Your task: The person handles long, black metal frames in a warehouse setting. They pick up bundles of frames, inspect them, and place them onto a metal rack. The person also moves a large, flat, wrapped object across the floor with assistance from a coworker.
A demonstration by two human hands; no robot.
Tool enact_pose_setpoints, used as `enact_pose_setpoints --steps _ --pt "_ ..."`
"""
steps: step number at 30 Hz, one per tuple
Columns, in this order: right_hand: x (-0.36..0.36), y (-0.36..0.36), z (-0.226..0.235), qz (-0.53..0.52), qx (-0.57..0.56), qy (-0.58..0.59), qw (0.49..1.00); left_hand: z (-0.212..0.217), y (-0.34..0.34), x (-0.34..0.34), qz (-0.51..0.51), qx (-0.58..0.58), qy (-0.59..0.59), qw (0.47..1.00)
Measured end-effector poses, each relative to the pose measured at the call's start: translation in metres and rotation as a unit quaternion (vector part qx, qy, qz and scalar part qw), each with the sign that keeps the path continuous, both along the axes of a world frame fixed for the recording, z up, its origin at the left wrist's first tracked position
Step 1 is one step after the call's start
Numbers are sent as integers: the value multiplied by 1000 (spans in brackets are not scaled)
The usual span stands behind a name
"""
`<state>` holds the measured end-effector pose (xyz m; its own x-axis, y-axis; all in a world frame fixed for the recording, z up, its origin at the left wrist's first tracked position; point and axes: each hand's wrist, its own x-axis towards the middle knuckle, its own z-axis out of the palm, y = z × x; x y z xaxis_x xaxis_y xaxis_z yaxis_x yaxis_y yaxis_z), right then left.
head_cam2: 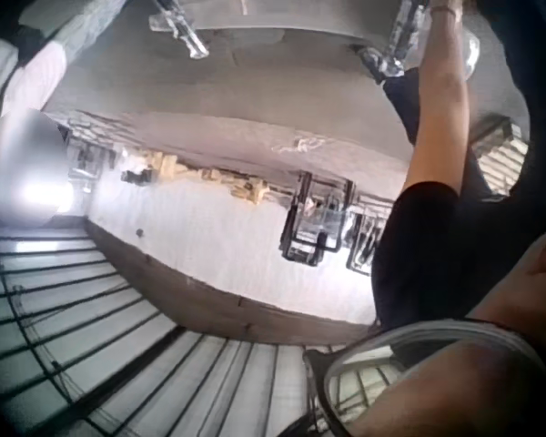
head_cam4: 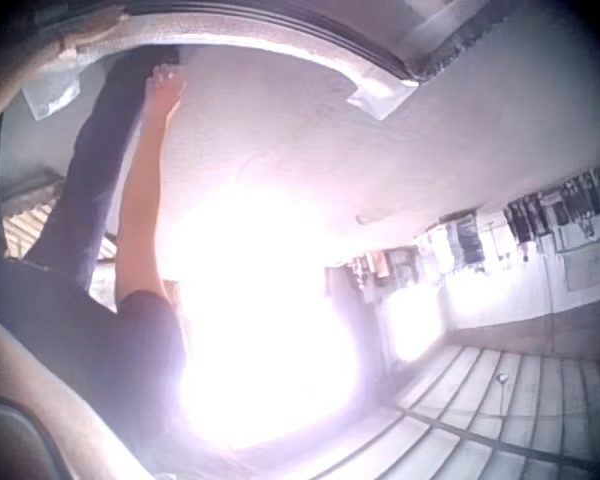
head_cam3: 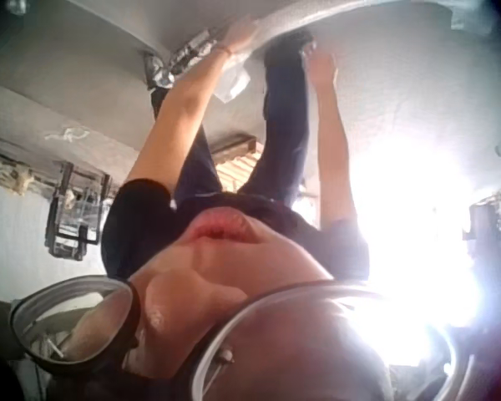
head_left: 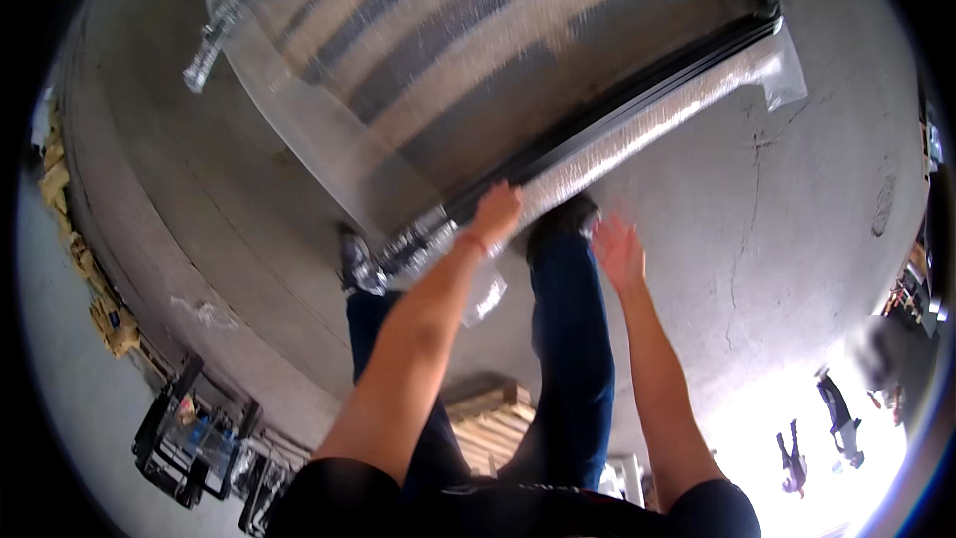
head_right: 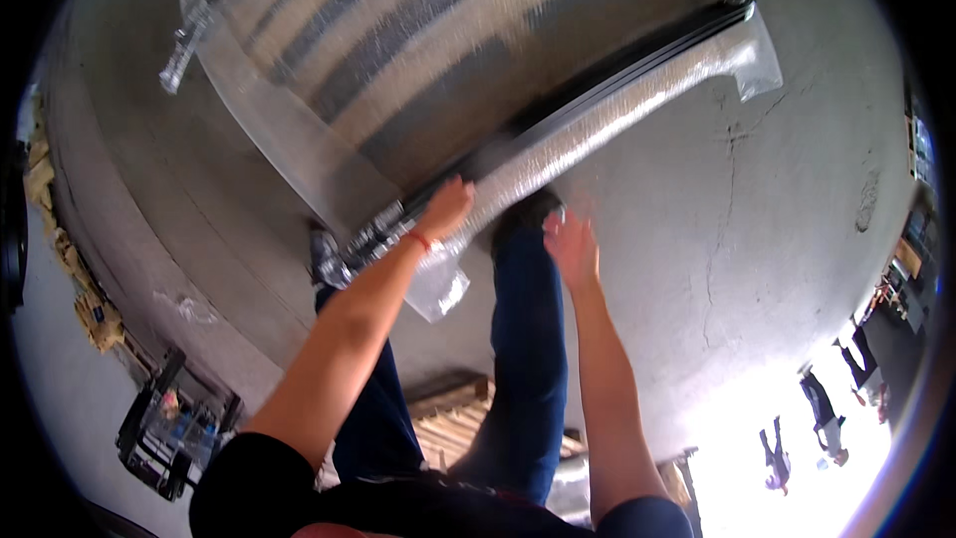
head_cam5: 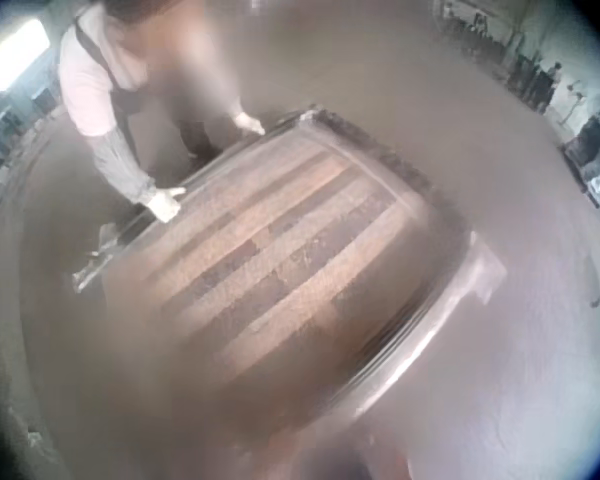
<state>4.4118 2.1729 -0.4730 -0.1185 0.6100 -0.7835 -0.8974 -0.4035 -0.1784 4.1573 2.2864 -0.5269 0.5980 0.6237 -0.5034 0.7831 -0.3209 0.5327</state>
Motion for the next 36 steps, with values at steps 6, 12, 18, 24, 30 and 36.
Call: enact_pose_setpoints --steps 6,12,18,24,30,36 --pt "-82 -28 97 80 -123 -114 983 87 -67 -105 185 -83 -145 968" --pt "-165 -78 223 116 -115 -203 966 186 -58 -324 76 31 -59 995" --pt "-308 -233 327 -19 -264 -268 926 245 -74 -598 318 2 -117 941" --pt "-380 -218 369 -168 -185 -331 910 407 -108 -725 523 -270 127 798" --pt "-425 -144 448 -79 -83 -349 930 389 -173 -798 497 -403 105 761" --pt "-489 -109 451 24 -64 -292 954 413 -119 -678 315 -309 15 897"
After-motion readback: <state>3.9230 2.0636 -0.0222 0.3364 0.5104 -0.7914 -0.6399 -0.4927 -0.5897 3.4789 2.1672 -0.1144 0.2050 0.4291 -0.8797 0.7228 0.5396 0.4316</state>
